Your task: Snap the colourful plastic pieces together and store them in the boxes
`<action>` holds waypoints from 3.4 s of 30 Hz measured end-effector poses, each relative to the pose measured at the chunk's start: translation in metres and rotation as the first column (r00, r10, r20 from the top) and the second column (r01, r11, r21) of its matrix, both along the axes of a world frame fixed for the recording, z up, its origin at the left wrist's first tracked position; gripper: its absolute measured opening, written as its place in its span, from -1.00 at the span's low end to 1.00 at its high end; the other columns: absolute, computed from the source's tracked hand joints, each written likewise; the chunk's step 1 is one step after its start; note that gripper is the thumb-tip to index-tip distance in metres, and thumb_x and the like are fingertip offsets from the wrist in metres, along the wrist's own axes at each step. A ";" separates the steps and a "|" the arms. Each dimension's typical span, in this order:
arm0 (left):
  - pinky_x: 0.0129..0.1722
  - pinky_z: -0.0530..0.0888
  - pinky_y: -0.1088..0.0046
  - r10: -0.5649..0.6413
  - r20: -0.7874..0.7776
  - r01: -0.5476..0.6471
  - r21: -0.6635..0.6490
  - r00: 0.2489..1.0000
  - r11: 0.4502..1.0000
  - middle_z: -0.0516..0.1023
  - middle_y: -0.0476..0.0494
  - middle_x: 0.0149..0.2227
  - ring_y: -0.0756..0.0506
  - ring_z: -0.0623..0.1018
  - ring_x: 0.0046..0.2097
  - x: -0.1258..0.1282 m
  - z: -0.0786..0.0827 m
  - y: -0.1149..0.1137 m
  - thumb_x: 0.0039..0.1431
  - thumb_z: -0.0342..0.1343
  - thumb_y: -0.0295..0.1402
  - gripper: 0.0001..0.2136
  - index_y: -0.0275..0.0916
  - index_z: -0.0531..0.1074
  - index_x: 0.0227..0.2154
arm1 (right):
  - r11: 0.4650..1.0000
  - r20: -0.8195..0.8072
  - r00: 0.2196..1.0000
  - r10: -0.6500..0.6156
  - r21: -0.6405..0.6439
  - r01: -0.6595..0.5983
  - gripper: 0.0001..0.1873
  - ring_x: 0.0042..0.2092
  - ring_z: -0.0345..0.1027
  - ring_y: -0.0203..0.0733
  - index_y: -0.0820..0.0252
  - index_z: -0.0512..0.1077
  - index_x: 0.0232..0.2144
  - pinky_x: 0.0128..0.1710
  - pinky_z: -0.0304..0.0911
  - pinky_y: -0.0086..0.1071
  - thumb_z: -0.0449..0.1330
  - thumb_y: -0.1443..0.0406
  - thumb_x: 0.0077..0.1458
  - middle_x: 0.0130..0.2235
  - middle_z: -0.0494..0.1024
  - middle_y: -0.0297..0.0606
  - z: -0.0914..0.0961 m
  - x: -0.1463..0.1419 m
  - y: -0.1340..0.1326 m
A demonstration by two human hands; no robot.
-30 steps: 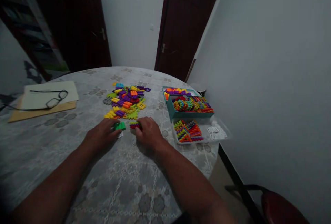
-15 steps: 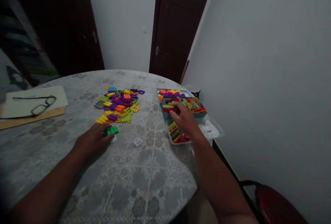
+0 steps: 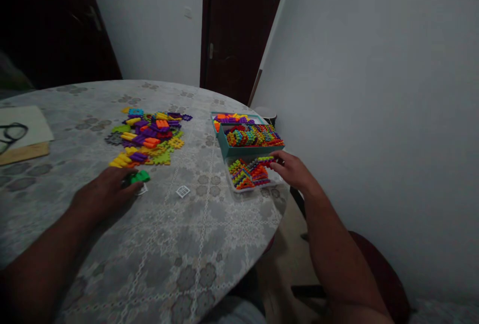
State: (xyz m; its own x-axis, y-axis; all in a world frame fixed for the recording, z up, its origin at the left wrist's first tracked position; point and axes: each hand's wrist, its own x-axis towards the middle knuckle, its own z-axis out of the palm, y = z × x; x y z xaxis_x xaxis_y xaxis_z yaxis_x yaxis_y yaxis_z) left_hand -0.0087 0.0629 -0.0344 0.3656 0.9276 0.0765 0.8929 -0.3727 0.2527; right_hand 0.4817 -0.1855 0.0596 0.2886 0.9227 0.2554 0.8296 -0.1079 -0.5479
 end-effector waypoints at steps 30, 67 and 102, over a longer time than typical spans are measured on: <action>0.09 0.51 0.27 -0.017 -0.103 0.015 -0.021 0.995 1.000 0.49 -0.30 0.31 -0.27 0.60 0.19 -0.002 0.002 0.001 0.50 0.03 -0.05 -0.52 -0.14 0.44 0.33 | 0.988 0.038 0.999 -0.035 -0.148 0.040 -0.63 -0.10 0.59 -0.03 0.14 0.62 0.03 -0.06 0.43 -0.24 0.20 0.14 0.29 -0.09 0.73 -0.19 -0.043 -0.003 0.014; 0.06 0.48 0.32 -0.047 0.242 0.065 -0.066 0.969 0.996 0.60 -0.22 0.10 -0.22 0.59 0.10 -0.004 0.004 -0.010 0.29 0.28 -0.30 -0.68 -0.11 0.57 0.09 | 0.832 0.163 0.851 0.499 -0.367 -0.417 -0.63 0.03 0.56 0.07 0.12 0.58 0.14 0.07 0.37 -0.16 0.29 0.25 0.32 0.09 0.64 -0.02 -0.046 -0.262 0.121; 0.08 0.51 0.27 -0.068 0.378 0.103 -0.072 0.923 0.992 0.70 -0.19 -0.02 -0.24 0.63 0.06 -0.008 0.003 -0.011 0.23 0.21 -0.49 -0.76 -0.10 0.63 -0.10 | 0.944 0.256 0.917 0.305 0.045 -0.327 -0.90 -0.01 0.36 0.02 0.12 0.46 -0.24 0.07 0.31 -0.21 0.22 0.24 0.20 -0.11 0.51 -0.10 -0.116 -0.272 0.236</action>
